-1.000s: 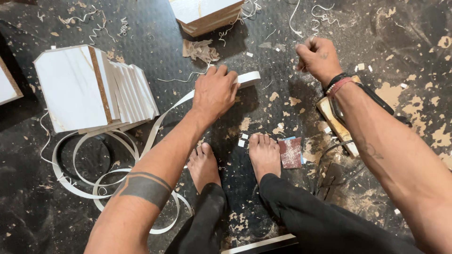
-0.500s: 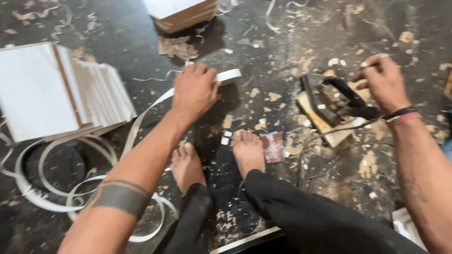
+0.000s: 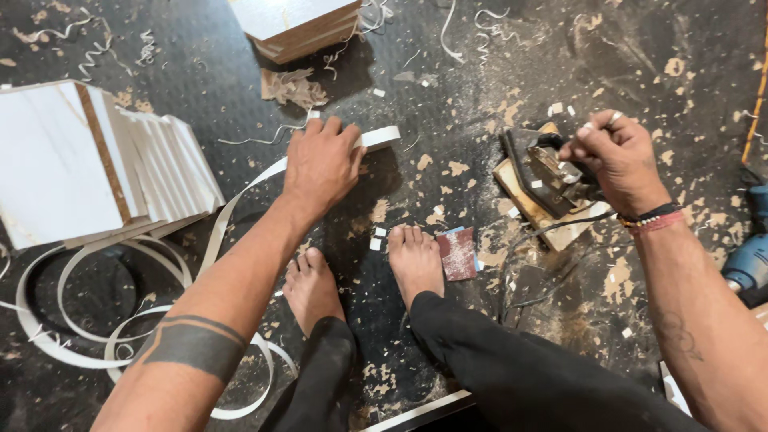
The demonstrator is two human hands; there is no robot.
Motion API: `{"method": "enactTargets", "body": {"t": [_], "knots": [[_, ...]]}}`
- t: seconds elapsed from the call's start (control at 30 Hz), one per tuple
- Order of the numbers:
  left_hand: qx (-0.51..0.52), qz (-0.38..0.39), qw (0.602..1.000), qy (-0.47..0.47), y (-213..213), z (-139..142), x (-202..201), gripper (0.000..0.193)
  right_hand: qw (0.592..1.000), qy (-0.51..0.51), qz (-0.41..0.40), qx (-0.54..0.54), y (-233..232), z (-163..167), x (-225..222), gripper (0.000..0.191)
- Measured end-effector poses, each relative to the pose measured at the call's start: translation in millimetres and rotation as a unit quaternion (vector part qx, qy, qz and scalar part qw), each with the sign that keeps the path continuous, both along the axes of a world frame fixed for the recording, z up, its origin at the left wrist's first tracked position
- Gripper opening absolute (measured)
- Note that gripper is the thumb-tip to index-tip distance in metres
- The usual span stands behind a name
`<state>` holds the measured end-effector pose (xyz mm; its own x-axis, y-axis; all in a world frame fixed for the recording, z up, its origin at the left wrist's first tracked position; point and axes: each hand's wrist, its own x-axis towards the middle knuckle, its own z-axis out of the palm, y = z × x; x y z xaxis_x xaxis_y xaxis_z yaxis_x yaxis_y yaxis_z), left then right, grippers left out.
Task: The person applies white edge banding tape to the edges of small wood panels. They hold a panel, press the edge banding strip onto the panel edge with a hand-held hot iron, then press and trim the strip by hand and stack the finished panel with others on the workbench.
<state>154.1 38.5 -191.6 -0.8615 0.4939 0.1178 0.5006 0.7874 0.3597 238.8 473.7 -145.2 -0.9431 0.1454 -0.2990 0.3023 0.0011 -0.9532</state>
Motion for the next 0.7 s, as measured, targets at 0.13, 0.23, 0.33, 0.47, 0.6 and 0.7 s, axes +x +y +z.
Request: {"method": "enactTargets", "body": {"t": [0.13,0.23,0.33,0.47,0.6,0.7], "knots": [[-0.001,0.003,1.0,-0.003,1.5,-0.8,0.5,0.018,0.979,-0.038,-0.037,0.197,-3.3,-0.3,1.7,0.023],[-0.001,0.006,1.0,-0.002,3.1,-1.5,0.5,0.017,0.867,-0.053,0.001,0.496,1.2,-2.4,1.4,0.033],[0.003,0.011,1.0,-0.007,4.1,-3.2,0.2,0.018,0.765,-0.058,0.138,0.626,8.7,-8.8,-3.4,0.041],[0.016,0.02,1.0,-0.008,5.0,-5.4,0.4,0.017,0.777,-0.202,0.203,0.561,10.9,-25.1,-12.2,0.056],[0.024,0.018,1.0,-0.006,8.0,-6.4,0.0,0.018,0.811,-0.174,0.178,0.529,-2.5,-29.3,-15.3,0.053],[0.021,0.026,0.999,-0.002,10.1,-7.8,-0.9,0.017,0.824,-0.066,0.148,0.542,-28.0,-31.9,-11.4,0.05]]}}
